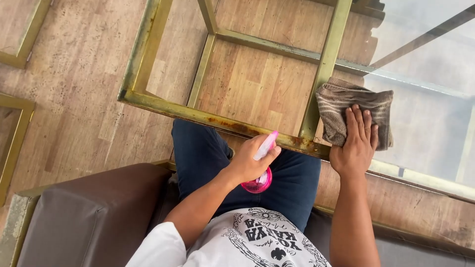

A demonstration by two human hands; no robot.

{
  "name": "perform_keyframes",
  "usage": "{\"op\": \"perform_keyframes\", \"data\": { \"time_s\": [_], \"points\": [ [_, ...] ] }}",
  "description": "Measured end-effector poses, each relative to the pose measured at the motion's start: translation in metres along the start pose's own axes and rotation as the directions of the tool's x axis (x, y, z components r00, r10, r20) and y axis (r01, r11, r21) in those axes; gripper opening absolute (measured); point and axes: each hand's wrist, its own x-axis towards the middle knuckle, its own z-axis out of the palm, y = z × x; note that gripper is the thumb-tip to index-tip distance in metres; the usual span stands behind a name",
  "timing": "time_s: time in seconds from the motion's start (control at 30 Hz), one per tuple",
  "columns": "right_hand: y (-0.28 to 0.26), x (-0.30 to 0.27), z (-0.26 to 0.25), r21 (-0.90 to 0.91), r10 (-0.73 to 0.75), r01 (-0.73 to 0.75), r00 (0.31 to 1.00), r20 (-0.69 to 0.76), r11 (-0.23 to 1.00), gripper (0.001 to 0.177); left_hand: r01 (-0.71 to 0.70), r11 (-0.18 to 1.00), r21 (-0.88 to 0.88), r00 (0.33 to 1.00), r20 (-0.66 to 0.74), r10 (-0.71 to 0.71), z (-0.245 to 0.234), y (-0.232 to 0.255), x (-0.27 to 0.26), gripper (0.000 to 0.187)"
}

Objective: The person cleans a glass-top table with a gold metal frame. They spray a pink cleaning solution onto the frame and wipe it with a cloth, moving around the table to reach different sections.

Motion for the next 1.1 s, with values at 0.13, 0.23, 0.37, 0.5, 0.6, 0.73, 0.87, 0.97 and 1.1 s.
{"op": "perform_keyframes", "data": {
  "time_s": [0.13, 0.23, 0.37, 0.5, 0.6, 0.73, 0.87, 0.97, 1.1],
  "points": [
    [0.001, 0.0, 0.0, 0.015, -0.033, 0.033, 0.999, -0.032, 0.999, 0.092, 0.042, 0.998, 0.053, 0.999, 0.002, -0.042, -0.001, 0.001, 0.003, 0.054],
    [0.001, -0.002, 0.0, 0.019, -0.046, 0.047, 0.998, -0.039, 0.999, 0.091, 0.041, 0.996, 0.081, 0.999, -0.016, -0.04, -0.003, -0.006, 0.0, 0.048],
    [0.0, -0.001, 0.0, 0.018, -0.062, 0.063, 0.997, -0.054, 0.998, 0.088, -0.067, 0.996, 0.061, 0.984, -0.164, 0.076, -0.013, -0.02, -0.009, 0.04],
    [0.011, -0.001, 0.008, 0.013, -0.132, 0.134, 0.988, -0.085, 0.991, 0.077, 0.013, 1.0, 0.02, 0.94, -0.342, -0.006, -0.037, -0.028, -0.027, 0.028],
    [0.016, -0.003, 0.011, 0.004, -0.177, 0.18, 0.974, -0.14, 0.984, 0.076, 0.112, 0.99, -0.081, 0.917, -0.376, -0.134, -0.051, -0.037, -0.039, 0.03],
    [0.016, -0.002, 0.01, 0.0, -0.165, 0.166, 0.98, -0.115, 0.986, 0.082, 0.089, 0.995, -0.046, 0.877, -0.47, -0.1, -0.07, -0.043, -0.051, 0.031],
    [0.018, -0.002, 0.012, -0.011, -0.177, 0.177, 0.977, -0.118, 0.984, 0.082, 0.142, 0.959, -0.243, 0.796, -0.548, -0.257, -0.089, -0.05, -0.058, 0.035],
    [0.014, 0.001, 0.008, 0.015, -0.113, 0.113, 0.993, -0.019, 0.993, 0.087, 0.143, 0.967, -0.213, 0.76, -0.601, -0.245, -0.103, -0.061, -0.061, 0.037],
    [-0.04, -0.005, 0.028, -0.074, -0.099, 0.102, 0.994, 0.052, 0.992, 0.073, 0.241, 0.943, -0.229, 0.728, -0.6, -0.331, -0.115, -0.05, -0.07, 0.039]
  ]
}}
